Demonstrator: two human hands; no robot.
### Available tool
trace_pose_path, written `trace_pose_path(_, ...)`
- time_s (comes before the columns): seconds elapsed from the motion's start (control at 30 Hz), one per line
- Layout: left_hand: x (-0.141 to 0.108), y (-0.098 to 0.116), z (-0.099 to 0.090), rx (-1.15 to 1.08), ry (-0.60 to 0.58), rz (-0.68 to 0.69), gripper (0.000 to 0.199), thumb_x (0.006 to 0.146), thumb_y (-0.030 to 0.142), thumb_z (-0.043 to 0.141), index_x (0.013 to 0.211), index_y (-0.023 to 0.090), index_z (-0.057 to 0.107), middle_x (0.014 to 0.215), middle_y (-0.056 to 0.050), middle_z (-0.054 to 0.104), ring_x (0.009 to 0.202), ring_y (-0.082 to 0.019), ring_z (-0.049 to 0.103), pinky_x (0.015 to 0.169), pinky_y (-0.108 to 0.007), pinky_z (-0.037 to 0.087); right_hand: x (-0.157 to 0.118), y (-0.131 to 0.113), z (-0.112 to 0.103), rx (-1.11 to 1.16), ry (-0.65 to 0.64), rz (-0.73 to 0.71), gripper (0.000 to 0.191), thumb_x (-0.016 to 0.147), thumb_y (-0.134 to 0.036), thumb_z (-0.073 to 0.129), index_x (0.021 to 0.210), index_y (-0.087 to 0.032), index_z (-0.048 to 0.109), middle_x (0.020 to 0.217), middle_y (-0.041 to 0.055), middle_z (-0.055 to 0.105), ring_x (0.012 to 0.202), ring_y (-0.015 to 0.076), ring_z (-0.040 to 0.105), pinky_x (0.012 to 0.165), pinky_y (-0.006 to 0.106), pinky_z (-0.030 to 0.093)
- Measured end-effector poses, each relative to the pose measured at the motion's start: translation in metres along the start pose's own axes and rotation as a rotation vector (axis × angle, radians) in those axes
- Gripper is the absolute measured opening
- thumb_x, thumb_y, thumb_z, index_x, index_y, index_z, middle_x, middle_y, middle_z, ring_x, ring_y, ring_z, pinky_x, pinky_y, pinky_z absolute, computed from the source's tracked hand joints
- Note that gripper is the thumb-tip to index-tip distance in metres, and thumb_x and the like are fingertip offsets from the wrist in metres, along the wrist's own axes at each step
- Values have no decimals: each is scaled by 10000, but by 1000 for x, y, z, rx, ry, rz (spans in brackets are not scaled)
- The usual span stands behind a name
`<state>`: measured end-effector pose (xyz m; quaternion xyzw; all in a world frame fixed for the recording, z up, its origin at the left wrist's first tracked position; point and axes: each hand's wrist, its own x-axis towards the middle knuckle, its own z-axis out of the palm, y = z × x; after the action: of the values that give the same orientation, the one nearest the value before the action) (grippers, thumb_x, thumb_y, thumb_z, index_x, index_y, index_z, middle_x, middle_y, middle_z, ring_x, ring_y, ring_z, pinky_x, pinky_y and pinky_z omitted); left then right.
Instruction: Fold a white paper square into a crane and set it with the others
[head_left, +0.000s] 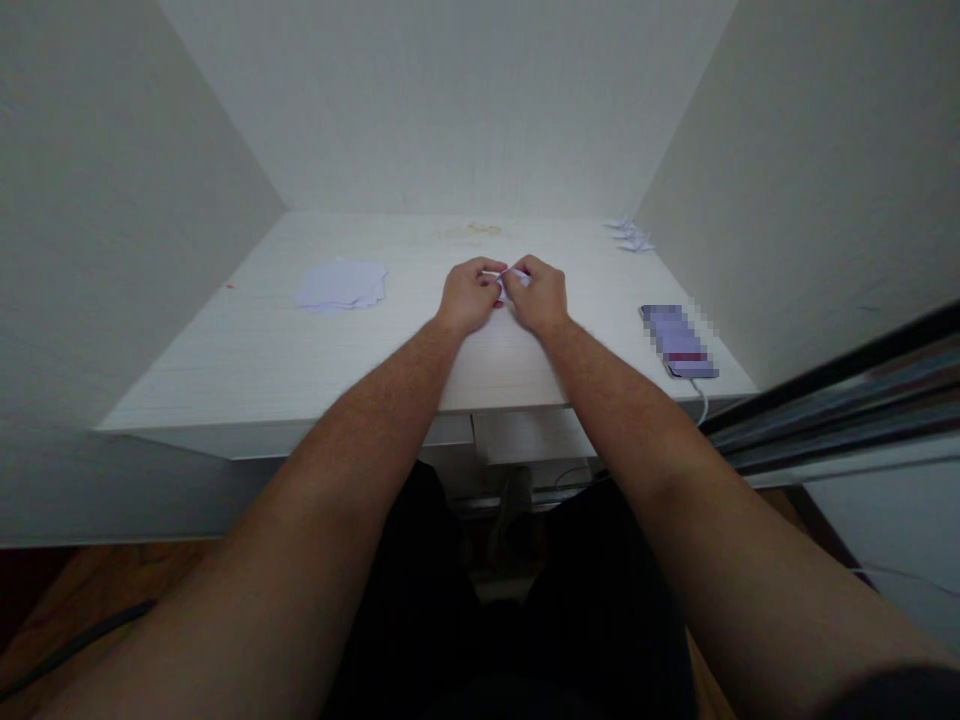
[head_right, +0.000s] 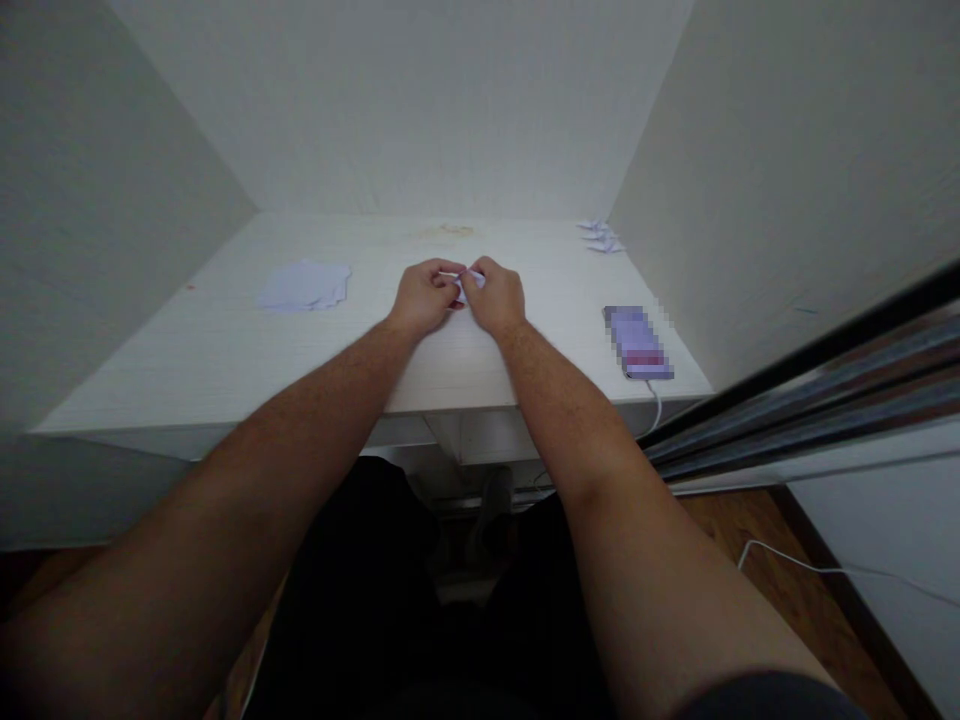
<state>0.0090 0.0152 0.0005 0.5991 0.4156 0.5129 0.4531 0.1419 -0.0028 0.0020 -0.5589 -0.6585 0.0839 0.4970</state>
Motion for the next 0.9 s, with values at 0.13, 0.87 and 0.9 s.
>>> trace_pose_path(0.13, -2, 1, 0, -4, 5, -1, 258, 703, 52, 639, 935, 146, 703, 632, -1, 643, 562, -107, 595, 608, -287, 568, -1, -1, -1, 41, -7, 21, 165, 852, -317, 586, 755, -189, 624, 720, -3, 598, 725, 154, 531, 746, 322, 424)
trace_pose_path(0.87, -26, 3, -5, -86, 21, -43, 285, 634, 269, 821, 853, 140, 691, 705, -36, 700, 603, -126, 641, 582, -274, 559, -22, -10, -7, 262, -72, 170, 254, 764, -437, 664, 765, -183, 666, 617, -19, 600, 561, 133, 514, 568, 275, 418)
trace_pose_path(0.9, -26, 3, -5, -91, 21, -42, 282, 634, 265, 820, 852, 141, 691, 704, -34, 700, 603, -126, 639, 583, -274, 559, -22, -10, -8, 266, -80, 180, 258, 762, -440, 666, 765, -182, 665, 600, -25, 588, 545, 129, 503, 560, 273, 410)
